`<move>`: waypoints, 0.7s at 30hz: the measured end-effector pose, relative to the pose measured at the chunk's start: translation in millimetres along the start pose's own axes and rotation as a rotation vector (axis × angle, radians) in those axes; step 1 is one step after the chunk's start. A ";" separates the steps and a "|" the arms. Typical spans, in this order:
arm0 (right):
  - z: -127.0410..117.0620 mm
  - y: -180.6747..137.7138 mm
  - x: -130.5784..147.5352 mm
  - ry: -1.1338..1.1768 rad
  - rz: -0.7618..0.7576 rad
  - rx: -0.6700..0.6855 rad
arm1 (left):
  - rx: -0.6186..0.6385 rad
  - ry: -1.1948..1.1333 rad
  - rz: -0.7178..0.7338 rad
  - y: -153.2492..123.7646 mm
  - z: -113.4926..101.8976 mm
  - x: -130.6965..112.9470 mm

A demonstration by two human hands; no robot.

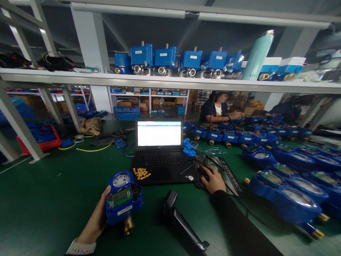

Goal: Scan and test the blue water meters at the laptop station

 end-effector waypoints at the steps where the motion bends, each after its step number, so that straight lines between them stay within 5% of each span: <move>1: 1.0 0.1 -0.2 0.004 -0.005 0.004 | 0.007 -0.004 0.005 -0.1 0.9 -0.4; 21: 0.4 -0.8 0.4 -0.043 0.017 0.020 | 0.032 -0.029 -0.006 1.3 0.8 1.1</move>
Point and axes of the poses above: each hand's wrist, its own y-axis towards the middle knuckle, its own z-axis out of the palm, x = y × z, the point moved 10 cm from there along y, towards the middle knuckle, and after that the axes turned 2 degrees about y, right-handed, at the moved point
